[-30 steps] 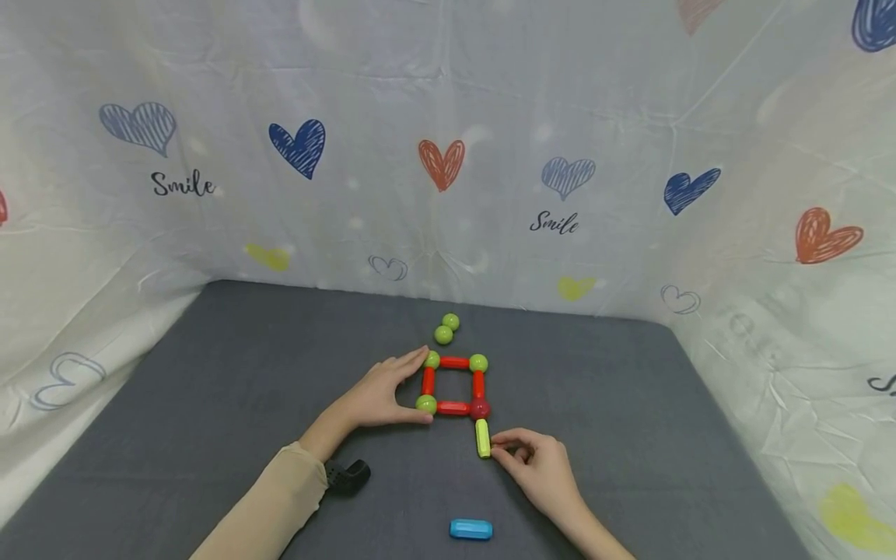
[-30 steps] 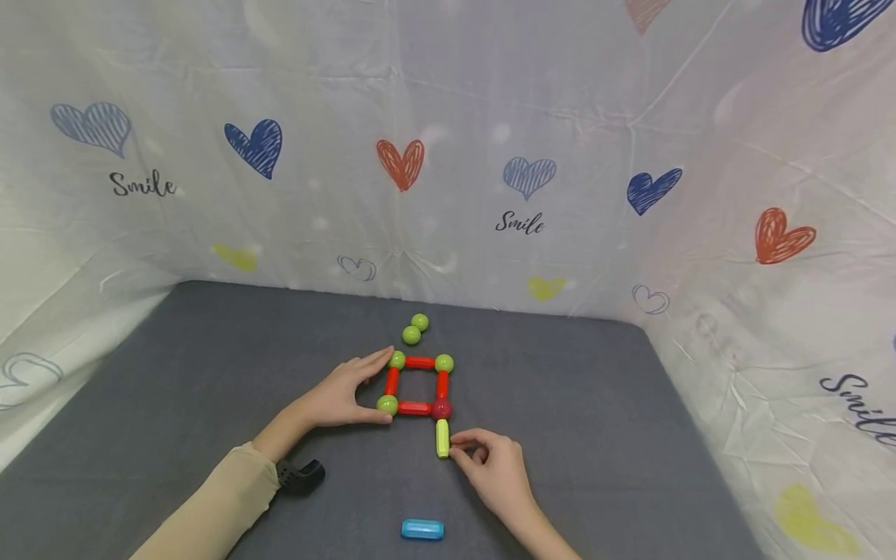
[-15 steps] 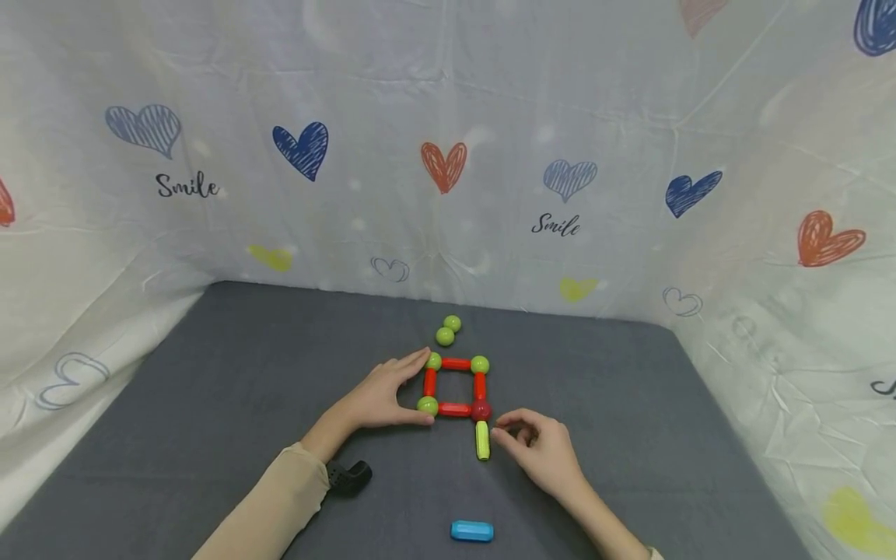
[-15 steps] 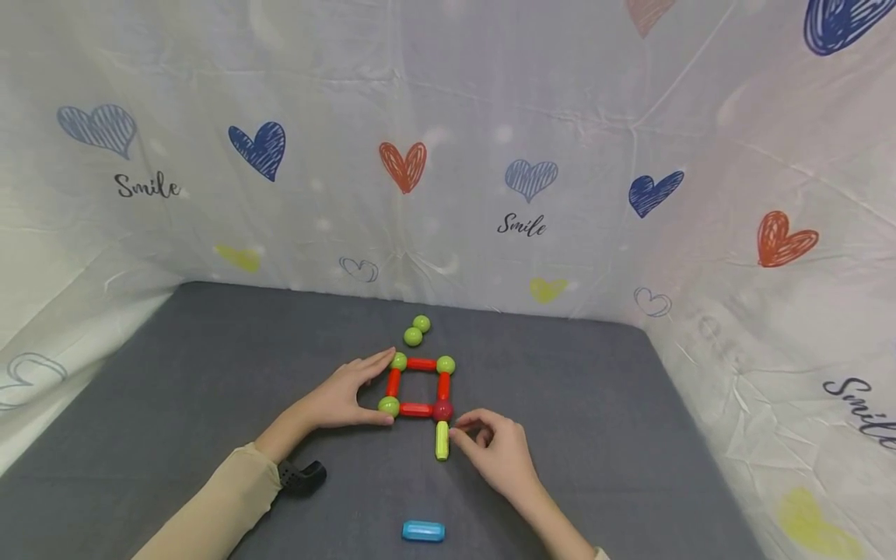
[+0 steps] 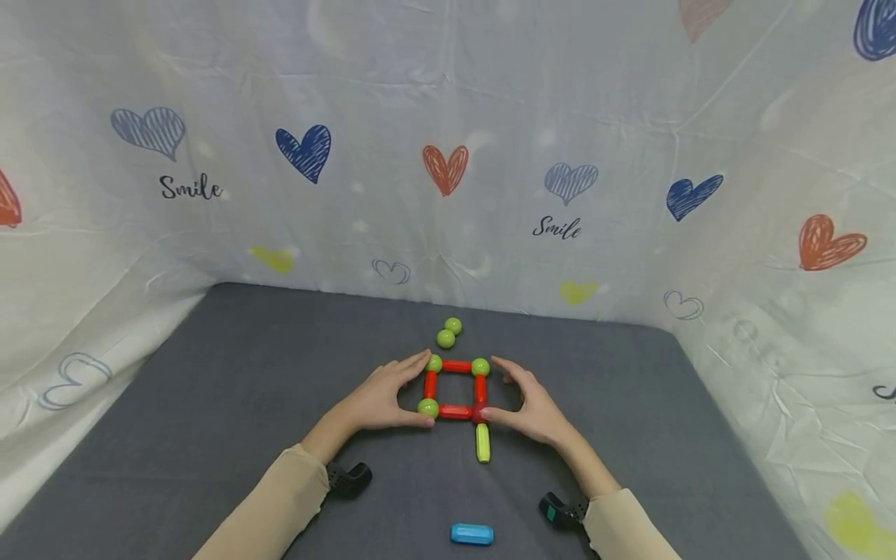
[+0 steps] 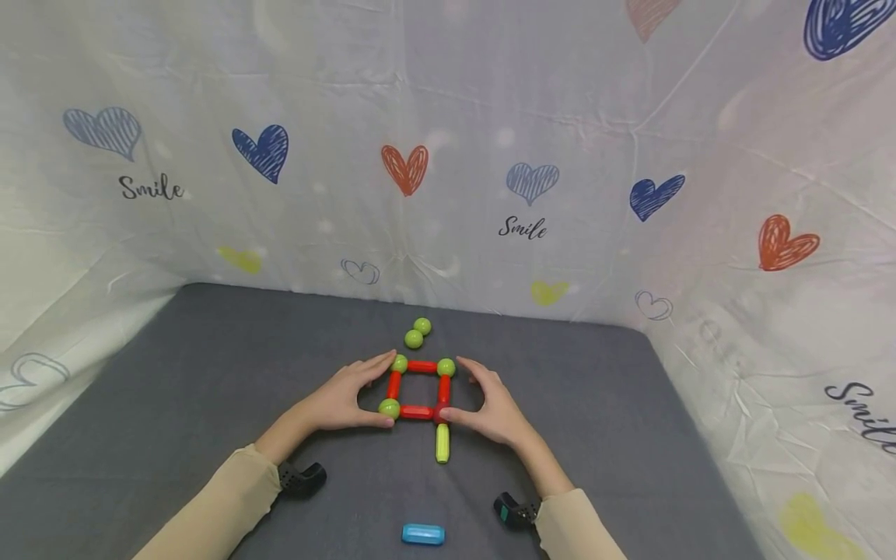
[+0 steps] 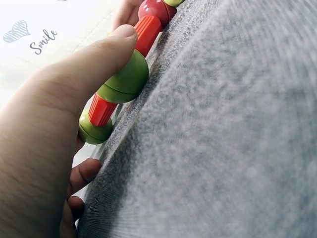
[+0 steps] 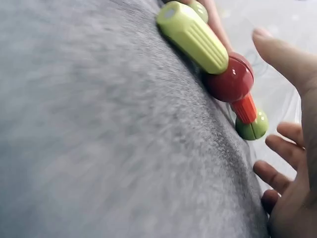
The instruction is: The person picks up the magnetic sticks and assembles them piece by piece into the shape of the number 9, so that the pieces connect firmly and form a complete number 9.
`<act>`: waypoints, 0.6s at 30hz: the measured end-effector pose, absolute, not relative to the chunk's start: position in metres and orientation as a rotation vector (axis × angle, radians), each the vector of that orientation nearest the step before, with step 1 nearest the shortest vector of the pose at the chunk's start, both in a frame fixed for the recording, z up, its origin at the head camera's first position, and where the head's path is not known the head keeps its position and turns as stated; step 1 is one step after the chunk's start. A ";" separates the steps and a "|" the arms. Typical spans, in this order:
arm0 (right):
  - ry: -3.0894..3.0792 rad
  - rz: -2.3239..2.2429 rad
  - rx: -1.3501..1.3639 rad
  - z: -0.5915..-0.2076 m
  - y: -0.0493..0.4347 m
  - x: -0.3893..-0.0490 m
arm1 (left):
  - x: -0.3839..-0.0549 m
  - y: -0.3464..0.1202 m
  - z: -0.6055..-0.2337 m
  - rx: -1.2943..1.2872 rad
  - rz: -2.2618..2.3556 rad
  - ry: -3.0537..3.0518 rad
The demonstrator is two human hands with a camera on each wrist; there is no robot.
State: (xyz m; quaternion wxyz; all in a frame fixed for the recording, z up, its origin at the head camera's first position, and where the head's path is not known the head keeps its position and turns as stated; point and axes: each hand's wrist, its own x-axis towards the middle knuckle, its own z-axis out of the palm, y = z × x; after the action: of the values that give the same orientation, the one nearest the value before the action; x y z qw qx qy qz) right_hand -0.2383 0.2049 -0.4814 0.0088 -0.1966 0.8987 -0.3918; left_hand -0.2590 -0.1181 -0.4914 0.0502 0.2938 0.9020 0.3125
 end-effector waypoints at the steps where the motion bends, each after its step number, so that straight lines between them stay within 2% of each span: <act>1: 2.796 -1.218 -0.628 -0.482 0.205 -0.240 | -0.259 -0.118 -0.491 0.896 0.953 2.747; 18: 2.795 -1.148 -0.777 -0.488 0.203 -0.246 | -0.259 -0.118 -0.492 0.870 0.936 2.754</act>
State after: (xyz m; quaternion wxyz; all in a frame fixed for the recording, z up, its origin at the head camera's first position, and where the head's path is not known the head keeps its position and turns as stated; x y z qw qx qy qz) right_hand -0.2458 0.2034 -0.4878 0.0109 -0.2492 0.8958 -0.3678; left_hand -0.2592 -0.1180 -0.4920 0.0526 0.2862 0.9058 0.3078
